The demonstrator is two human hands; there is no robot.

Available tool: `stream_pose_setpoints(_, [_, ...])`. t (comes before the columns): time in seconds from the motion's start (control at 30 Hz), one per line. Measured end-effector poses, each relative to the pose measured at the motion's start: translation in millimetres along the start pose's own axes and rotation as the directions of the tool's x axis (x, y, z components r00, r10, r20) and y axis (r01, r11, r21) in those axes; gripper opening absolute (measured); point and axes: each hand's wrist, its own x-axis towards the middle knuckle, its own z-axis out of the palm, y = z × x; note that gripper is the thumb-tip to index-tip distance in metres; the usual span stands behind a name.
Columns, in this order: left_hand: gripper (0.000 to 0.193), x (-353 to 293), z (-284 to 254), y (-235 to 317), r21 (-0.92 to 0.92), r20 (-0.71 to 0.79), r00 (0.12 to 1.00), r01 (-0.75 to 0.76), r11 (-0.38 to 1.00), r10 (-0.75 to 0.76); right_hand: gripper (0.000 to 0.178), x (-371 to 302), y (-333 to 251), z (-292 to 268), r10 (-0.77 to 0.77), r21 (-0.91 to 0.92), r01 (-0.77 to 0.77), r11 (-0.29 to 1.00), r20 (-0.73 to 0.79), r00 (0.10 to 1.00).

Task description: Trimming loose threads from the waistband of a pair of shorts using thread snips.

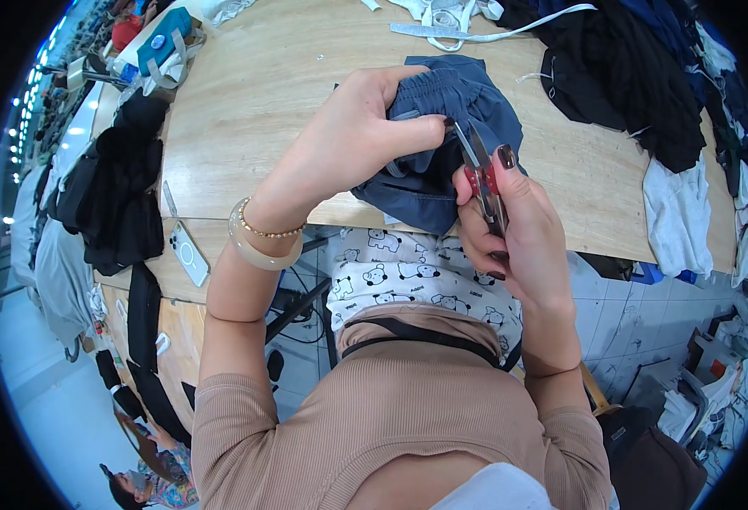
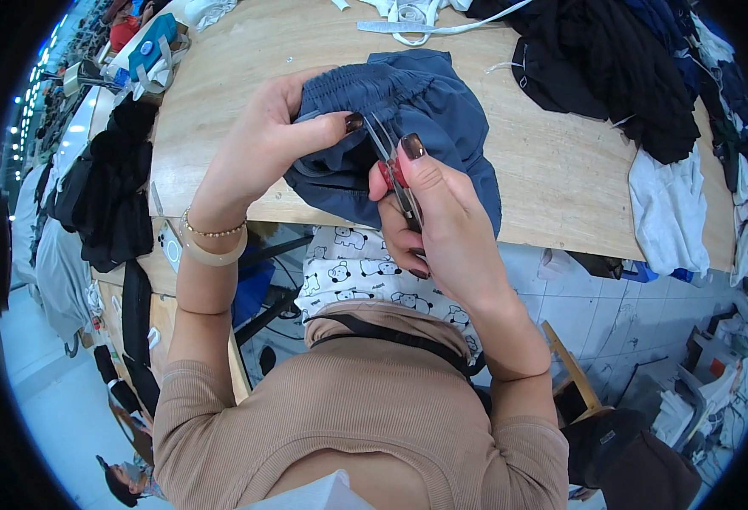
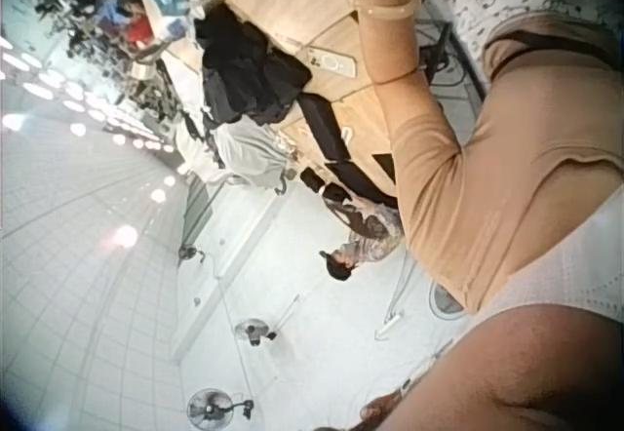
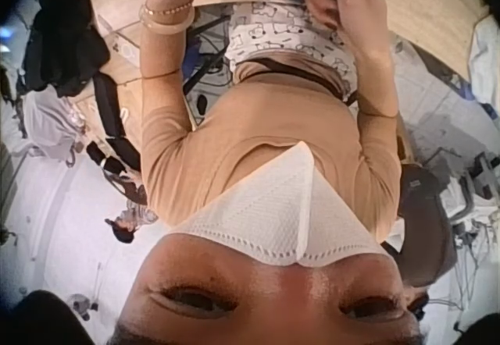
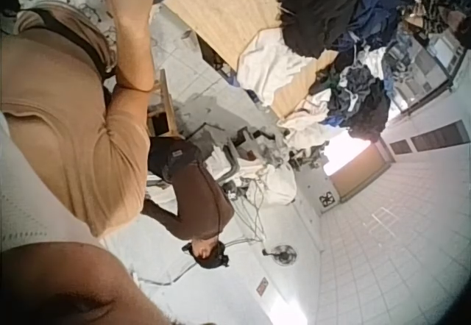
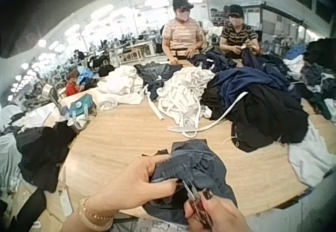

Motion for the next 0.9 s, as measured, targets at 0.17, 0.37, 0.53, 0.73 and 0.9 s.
stream_pose_setpoints(0.17, [0.025, -0.6, 4.9, 2.2, -0.031, -0.033, 0.999, -0.024, 0.999, 0.023, 0.045, 1.0, 2.0, 1.4, -0.026, -0.015, 0.026, 1.0, -0.012, 1.0])
stream_pose_setpoints(0.37, [0.021, -0.4, 2.7, 0.6, -0.091, -0.025, 0.999, 0.023, 0.996, -0.025, 0.045, 3.9, 9.8, 2.2, -0.129, -0.062, 0.127, 0.99, -0.031, 0.991])
stream_pose_setpoints(0.53, [0.02, 0.0, 6.1, -1.0, -0.147, -0.04, 0.999, -0.002, 0.989, -0.004, 0.041, 4.8, 10.7, 3.9, -0.193, -0.112, 0.185, 0.976, -0.067, 0.979])
stream_pose_setpoints(0.73, [0.02, -0.7, 7.3, 0.4, -0.125, -0.058, 0.998, -0.035, 0.992, 0.028, 0.04, 9.2, 9.9, 5.9, -0.193, -0.089, 0.187, 0.978, -0.072, 0.979])
stream_pose_setpoints(0.9, [0.02, -0.8, 6.3, -1.4, -0.142, -0.063, 0.998, -0.032, 0.989, 0.024, 0.036, 11.7, 11.0, 4.2, -0.199, -0.071, 0.195, 0.978, -0.061, 0.978])
